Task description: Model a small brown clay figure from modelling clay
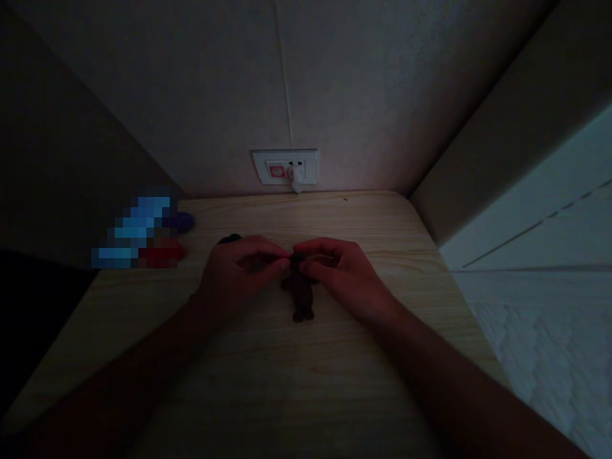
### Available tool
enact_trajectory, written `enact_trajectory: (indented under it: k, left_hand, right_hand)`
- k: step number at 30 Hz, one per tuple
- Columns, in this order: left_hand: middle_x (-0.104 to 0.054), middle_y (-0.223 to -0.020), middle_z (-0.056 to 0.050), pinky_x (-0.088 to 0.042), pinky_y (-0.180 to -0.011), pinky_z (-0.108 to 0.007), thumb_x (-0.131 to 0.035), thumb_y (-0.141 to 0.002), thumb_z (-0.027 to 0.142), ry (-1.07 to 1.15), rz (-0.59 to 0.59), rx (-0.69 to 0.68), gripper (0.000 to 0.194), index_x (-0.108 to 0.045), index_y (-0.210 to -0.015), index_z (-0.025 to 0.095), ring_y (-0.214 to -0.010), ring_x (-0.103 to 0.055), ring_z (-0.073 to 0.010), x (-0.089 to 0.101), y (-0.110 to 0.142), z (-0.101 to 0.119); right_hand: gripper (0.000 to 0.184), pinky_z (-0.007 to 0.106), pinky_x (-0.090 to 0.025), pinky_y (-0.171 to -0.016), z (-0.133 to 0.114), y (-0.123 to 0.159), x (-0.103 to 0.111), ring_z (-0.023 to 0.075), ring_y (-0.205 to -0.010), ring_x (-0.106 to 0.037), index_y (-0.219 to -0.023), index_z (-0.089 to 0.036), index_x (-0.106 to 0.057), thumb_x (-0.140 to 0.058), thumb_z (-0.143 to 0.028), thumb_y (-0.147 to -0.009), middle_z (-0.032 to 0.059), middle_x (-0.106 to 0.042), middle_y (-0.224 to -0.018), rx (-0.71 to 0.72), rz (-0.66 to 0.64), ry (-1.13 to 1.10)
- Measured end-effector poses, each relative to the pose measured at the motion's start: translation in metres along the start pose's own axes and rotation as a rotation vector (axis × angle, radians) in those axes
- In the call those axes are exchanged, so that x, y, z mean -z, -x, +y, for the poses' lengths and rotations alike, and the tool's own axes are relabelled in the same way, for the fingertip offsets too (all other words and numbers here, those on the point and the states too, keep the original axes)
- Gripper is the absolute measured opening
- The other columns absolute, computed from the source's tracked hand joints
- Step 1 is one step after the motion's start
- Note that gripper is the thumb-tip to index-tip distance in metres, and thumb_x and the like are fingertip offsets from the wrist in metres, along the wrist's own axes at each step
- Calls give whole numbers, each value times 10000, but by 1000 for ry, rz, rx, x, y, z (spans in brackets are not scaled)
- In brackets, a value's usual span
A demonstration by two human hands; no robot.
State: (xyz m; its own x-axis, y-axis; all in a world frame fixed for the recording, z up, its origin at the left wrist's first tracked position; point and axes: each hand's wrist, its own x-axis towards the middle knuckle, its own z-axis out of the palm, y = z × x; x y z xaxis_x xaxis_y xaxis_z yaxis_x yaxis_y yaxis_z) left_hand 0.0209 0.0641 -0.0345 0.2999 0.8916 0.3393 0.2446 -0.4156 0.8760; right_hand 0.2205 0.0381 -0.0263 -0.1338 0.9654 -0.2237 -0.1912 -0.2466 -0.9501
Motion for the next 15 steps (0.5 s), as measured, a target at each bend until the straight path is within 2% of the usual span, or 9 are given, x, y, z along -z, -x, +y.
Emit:
enact_trajectory:
  k: [6, 15]
  left_hand:
    - [-814, -865, -33, -611, -716, -282, -792, -831, 189, 31, -12, 42, 54, -810, -881, 198, -773, -760, -169, 0, 1, 0]
    - [-809, -857, -27, -596, -694, -275, -779, -841, 198, -3, -22, 3, 56, -806, -888, 209, -749, -746, -160, 0, 0, -1]
  right_hand:
    - [271, 386, -610, -801, -1, 0, 0, 210, -783, -782, -975, -202, -823, -867, -212, -707, 43, -825, -858, -3, 7, 34]
    - [259, 395, -616, -787, -1, 1, -1, 219, -769, -785, -974, -212, -820, -860, -214, -718, 38, -819, -838, 20, -19, 33]
